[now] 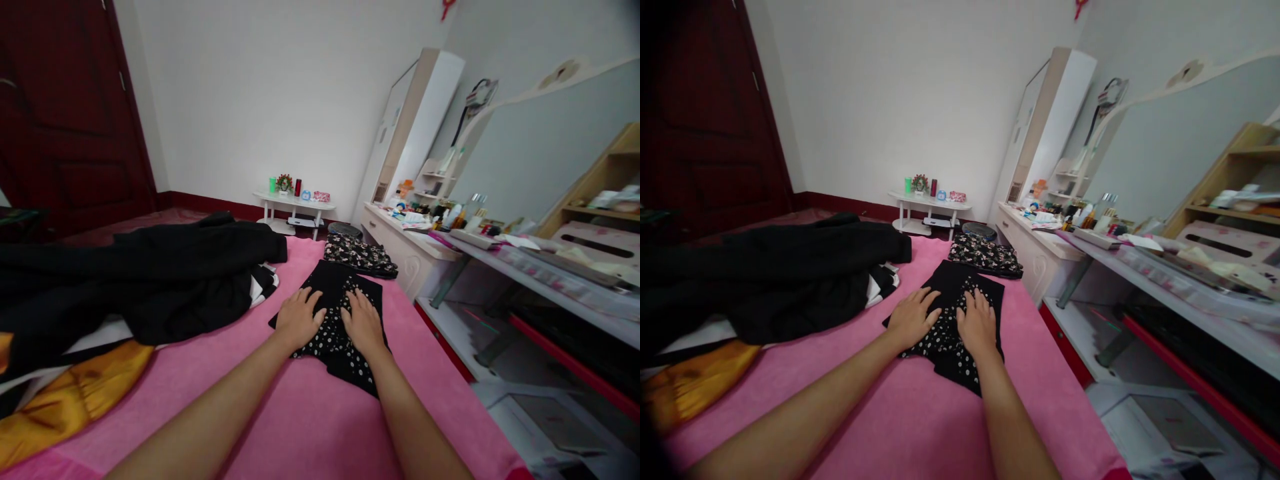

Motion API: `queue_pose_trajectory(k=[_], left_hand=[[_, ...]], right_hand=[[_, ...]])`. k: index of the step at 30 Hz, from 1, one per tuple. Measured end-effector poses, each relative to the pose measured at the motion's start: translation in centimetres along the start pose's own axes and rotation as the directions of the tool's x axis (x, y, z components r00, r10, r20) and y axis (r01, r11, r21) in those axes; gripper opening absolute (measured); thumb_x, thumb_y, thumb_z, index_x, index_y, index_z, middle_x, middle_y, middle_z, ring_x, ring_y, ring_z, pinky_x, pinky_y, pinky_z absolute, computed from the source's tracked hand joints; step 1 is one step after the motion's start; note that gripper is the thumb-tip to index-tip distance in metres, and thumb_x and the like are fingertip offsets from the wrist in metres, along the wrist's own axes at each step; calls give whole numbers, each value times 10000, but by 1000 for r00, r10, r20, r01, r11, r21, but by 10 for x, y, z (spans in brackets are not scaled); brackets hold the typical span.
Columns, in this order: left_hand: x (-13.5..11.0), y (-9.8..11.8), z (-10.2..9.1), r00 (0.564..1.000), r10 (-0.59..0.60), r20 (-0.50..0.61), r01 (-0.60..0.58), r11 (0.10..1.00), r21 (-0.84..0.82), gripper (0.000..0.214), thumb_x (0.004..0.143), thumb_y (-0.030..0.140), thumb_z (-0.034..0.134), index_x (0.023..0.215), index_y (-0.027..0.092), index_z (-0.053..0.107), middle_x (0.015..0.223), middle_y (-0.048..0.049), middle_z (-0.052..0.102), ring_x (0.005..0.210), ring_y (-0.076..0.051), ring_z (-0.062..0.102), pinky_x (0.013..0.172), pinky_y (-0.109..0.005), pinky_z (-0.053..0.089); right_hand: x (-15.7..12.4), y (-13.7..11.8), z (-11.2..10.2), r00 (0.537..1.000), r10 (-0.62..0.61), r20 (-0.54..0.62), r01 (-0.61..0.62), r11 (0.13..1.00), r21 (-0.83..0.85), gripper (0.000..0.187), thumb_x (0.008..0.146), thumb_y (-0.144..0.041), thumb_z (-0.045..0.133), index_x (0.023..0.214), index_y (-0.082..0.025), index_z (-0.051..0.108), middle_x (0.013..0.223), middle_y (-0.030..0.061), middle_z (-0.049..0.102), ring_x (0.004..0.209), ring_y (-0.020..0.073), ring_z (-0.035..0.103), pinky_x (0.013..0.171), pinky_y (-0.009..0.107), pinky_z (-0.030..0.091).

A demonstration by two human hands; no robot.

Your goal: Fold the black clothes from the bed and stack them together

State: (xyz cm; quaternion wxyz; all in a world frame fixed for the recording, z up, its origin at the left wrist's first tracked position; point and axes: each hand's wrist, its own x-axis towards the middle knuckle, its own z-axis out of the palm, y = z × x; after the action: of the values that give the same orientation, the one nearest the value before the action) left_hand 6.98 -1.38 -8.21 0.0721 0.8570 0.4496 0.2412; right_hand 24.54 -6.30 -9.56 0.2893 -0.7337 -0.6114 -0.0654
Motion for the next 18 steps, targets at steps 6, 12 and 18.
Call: queue_pose_trajectory(k=[6,12,18], left_hand=[[-2,-5,0,990,-105,-96,100,993,-55,503,862,469,515,1289,206,501,1296,-101,546,1193,-257,487,1006,-363,374],[5,-20,-3,938,-340,-70,327,932,-155,597,841,541,523,1307,170,479,1197,-136,625,1117,-261,569,887,-333,437],[13,-38,-10,908,-414,63,419,894,-159,430,812,535,554,1062,200,658,1009,-97,709,966,-265,649,766,-316,476]], right_hand=[[2,9,-3,1000,7,18,-8,998,55,476,862,-361,472,1305,-197,524,1433,110,435,1309,275,405,1082,457,309],[2,8,-4,1000,12,-11,-11,997,81,447,847,-349,492,1253,-180,569,1396,115,476,1292,271,425,1081,442,326],[4,12,-9,997,19,-69,-7,987,164,404,828,-353,504,1164,-159,618,1316,129,537,1232,254,482,1066,411,357]])
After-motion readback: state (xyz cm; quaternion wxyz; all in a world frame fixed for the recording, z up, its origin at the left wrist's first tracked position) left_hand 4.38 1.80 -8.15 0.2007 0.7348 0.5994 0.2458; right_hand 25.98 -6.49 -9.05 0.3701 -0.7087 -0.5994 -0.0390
